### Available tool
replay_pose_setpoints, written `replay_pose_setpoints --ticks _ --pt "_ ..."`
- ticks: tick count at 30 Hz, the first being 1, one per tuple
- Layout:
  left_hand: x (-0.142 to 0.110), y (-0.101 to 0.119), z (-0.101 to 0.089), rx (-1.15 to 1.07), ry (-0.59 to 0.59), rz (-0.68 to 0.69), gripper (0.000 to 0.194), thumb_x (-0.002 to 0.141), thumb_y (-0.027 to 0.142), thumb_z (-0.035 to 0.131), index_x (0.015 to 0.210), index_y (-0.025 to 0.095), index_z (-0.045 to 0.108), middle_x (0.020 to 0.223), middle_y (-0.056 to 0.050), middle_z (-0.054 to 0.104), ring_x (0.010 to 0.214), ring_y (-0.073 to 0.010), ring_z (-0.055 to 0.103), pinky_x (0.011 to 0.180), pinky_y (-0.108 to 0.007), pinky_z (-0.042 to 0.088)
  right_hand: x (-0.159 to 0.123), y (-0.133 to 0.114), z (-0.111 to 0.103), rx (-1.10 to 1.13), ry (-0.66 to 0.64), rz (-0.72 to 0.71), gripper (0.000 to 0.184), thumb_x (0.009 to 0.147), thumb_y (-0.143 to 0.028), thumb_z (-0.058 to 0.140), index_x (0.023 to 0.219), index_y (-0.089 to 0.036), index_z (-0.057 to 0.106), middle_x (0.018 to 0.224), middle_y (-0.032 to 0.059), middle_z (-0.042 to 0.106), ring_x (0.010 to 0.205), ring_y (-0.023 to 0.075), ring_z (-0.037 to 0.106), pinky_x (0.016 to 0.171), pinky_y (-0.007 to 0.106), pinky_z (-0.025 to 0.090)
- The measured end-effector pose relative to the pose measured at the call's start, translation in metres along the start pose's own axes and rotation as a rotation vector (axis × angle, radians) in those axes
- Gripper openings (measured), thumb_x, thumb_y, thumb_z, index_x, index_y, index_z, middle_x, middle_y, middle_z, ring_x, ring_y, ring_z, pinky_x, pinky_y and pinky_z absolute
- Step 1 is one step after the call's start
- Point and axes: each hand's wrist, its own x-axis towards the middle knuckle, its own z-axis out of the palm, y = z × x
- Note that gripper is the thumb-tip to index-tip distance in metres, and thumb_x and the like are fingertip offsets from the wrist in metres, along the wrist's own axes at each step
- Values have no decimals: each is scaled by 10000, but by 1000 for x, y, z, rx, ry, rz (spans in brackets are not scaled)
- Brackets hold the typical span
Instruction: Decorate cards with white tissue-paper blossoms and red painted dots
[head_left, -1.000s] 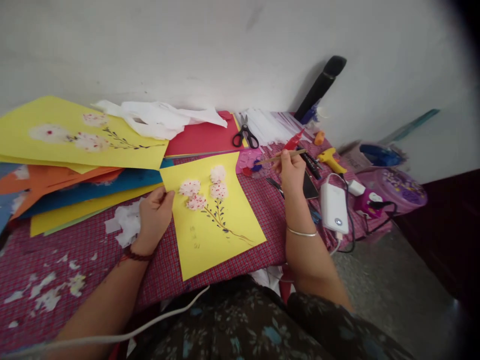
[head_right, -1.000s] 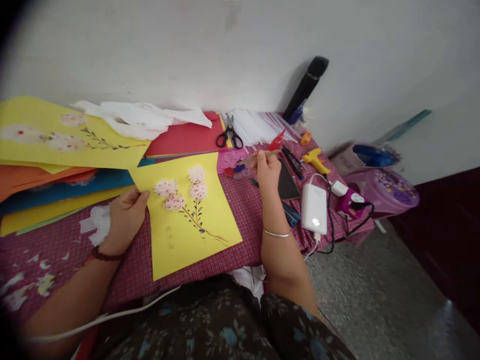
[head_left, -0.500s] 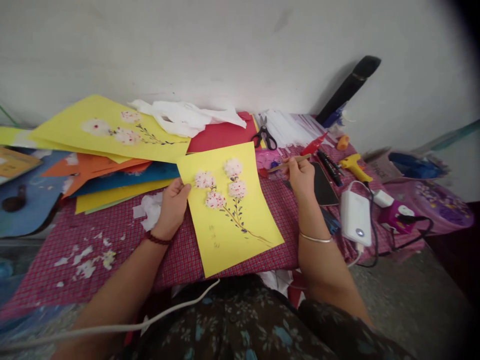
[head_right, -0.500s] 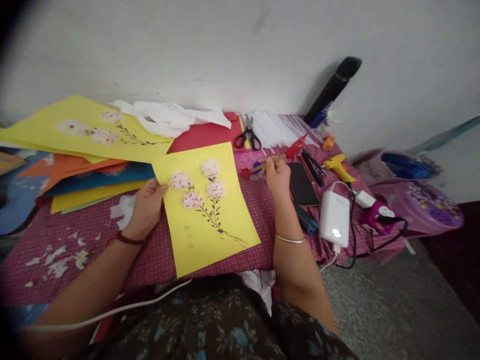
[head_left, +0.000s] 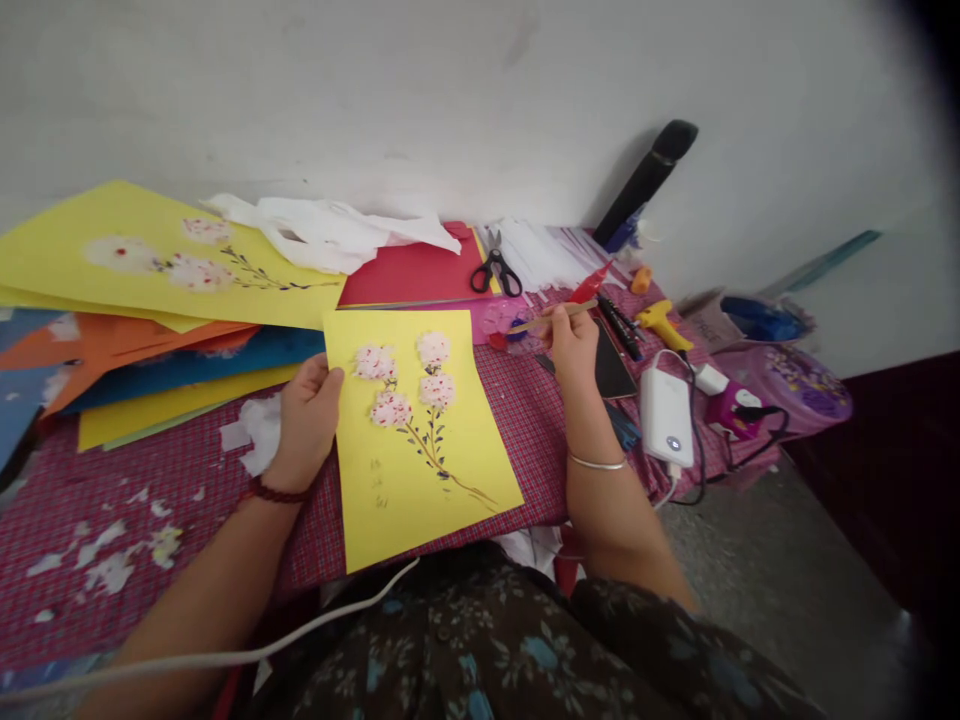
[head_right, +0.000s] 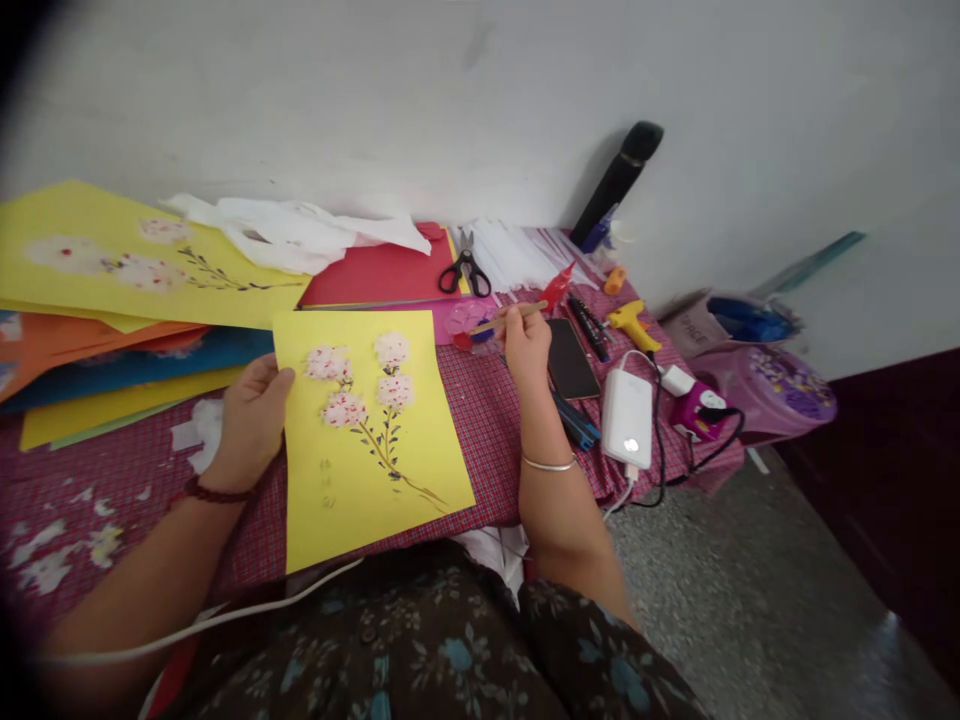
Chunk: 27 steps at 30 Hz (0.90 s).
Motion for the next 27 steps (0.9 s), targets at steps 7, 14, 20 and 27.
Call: replay_pose_setpoints --ticks 7,14,20,27 --pt "0 -2 0 34 0 7 247 770 349 708 960 211 630 916 -58 744 868 -244 724 707 -354 600 -3 3 2 -115 -46 -14 315 914 -489 560 792 -201 597 546 -34 544 463 108 480 500 274 368" --pt "0 -2 -3 1 27 -52 243 821 368 695 971 179 664 832 -21 735 736 -180 696 638 -280 582 -2 4 -1 -152 -79 -9 286 913 -467 566 804 -208 613 548 -30 559 471 117 501 524 284 399" --pt "-6 3 0 20 -54 -71 227 820 385 681 927 184 676 825 -40 736 747 -206 696 605 -292 557 -13 -23 7 211 -25 39 263 897 -471 609 801 -227 623 529 -43 526 446 99 468 458 255 365" --pt "-8 -1 -2 178 -73 66 271 892 450 600 899 185 655 819 -30 677 779 -194 613 645 -277 477 -64 -55 44 426 -372 72 229 924 -435 623 907 -212 670 631 -19 665 478 98 561 460 233 421"
